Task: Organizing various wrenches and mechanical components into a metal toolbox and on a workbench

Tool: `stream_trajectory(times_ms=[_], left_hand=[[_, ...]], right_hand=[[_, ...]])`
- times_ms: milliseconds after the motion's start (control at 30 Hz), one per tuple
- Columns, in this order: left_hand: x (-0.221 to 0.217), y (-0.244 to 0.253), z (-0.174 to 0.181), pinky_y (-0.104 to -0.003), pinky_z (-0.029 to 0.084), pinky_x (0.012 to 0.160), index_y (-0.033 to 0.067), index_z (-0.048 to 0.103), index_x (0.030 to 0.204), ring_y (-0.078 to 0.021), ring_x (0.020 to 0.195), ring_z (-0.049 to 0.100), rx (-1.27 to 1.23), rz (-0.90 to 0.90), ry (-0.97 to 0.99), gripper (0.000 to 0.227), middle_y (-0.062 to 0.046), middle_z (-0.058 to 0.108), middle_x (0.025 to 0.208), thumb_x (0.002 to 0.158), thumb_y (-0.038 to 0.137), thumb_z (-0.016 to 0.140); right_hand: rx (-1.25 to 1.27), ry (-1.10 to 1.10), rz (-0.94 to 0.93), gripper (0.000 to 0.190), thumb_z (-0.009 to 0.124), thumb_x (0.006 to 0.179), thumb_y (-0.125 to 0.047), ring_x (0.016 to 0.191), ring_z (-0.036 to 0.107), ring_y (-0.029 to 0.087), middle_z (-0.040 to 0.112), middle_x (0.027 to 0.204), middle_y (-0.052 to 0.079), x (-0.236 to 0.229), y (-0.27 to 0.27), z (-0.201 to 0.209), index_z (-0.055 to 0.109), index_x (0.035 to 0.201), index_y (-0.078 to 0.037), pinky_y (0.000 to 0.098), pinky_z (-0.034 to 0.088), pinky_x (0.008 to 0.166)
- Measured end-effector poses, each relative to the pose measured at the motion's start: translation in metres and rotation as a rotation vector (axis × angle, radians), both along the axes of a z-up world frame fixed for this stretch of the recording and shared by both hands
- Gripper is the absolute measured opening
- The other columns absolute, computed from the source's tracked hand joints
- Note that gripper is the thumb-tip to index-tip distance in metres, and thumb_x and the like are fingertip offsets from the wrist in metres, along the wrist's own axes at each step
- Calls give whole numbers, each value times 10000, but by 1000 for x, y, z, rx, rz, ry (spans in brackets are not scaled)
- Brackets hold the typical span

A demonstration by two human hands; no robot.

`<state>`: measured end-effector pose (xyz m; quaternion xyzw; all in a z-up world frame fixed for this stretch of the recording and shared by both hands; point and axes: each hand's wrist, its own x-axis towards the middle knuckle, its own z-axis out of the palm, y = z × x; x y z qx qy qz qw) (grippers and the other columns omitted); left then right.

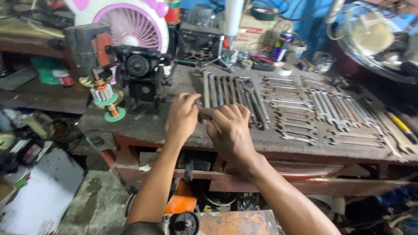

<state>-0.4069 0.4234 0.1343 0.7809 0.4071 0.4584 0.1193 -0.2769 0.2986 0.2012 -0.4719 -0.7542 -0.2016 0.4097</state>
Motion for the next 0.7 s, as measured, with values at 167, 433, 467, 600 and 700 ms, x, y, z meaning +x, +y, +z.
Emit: stream_trajectory(times_ms=[167, 433, 467, 600, 700], left_hand=[[6, -2, -10, -495, 531, 871, 176, 721, 1111, -383, 1013, 674, 300, 85, -48, 198, -86, 651, 1097, 944, 179, 616], [21, -27, -44, -358, 534, 685, 175, 752, 1037, -250, 709, 645, 809, -17, -125, 128, 1, 645, 769, 929, 235, 783], [26, -45, -42, -359, 536, 683, 145, 744, 1091, -253, 685, 632, 836, -75, -52, 193, -25, 630, 764, 957, 282, 723], [56, -141, -12, -374, 463, 630, 82, 673, 1083, -226, 617, 552, 683, -329, 43, 259, -40, 636, 816, 897, 238, 765], [98, -184, -40, -326, 509, 522, 126, 710, 1062, -201, 565, 629, 188, -656, -102, 319, -46, 748, 822, 758, 133, 803]], right_hand=[[-87, 250, 97, 202, 606, 1003, -240, 957, 668, 227, 707, 957, 29, 23, -53, 22, 732, 1148, -175, 392, 432, 956], [-159, 745, 100, 260, 650, 958, -147, 907, 640, 151, 765, 960, 108, 88, -137, 2, 773, 1183, -111, 398, 536, 911], [-171, 961, 165, 248, 622, 968, -93, 794, 669, 200, 728, 859, 149, 98, -149, 1, 743, 1174, -26, 382, 570, 793], [-225, 1473, 283, 330, 572, 1014, -78, 773, 604, 132, 664, 955, 93, 163, -197, -32, 650, 1311, 44, 270, 530, 740], [-117, 1627, 248, 347, 569, 1021, -84, 781, 597, 136, 684, 973, 115, 211, -237, -78, 641, 1335, 44, 242, 464, 729]])
